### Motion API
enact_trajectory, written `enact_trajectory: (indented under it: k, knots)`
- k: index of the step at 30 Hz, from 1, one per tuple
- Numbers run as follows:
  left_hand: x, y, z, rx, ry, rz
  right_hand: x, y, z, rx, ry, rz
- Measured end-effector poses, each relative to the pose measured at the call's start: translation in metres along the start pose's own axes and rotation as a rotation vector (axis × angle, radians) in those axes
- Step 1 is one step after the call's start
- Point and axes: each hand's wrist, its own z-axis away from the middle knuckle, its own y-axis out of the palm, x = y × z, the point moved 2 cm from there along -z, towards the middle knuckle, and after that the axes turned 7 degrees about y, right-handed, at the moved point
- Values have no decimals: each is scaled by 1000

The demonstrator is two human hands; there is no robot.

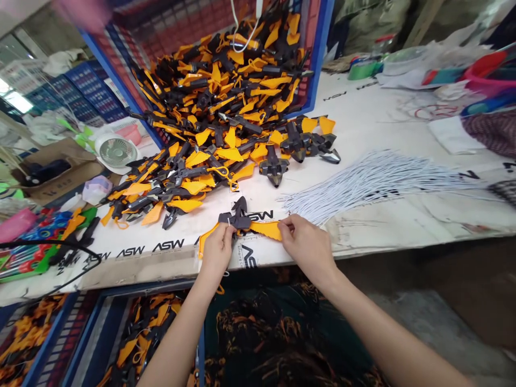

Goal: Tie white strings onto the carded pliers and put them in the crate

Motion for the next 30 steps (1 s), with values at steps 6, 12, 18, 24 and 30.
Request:
enact_trajectory:
  k: [6, 12, 18, 24, 30]
  knots:
    - [-2, 3, 0, -45, -24, -29, 1, -2, 6, 25, 35, -47]
    - [-3, 4, 1, -58, 3, -64, -4, -3, 13, 104, 124, -154]
    - [-2, 6, 0, -58, 20, -73, -8, 3, -4, 157, 53, -185]
    - [-5, 10, 0, -67, 40, -106, -1, 2, -46, 225, -42, -122]
    - [-8, 18, -6, -123, 3, -144, 11, 10, -1, 213, -17, -99]
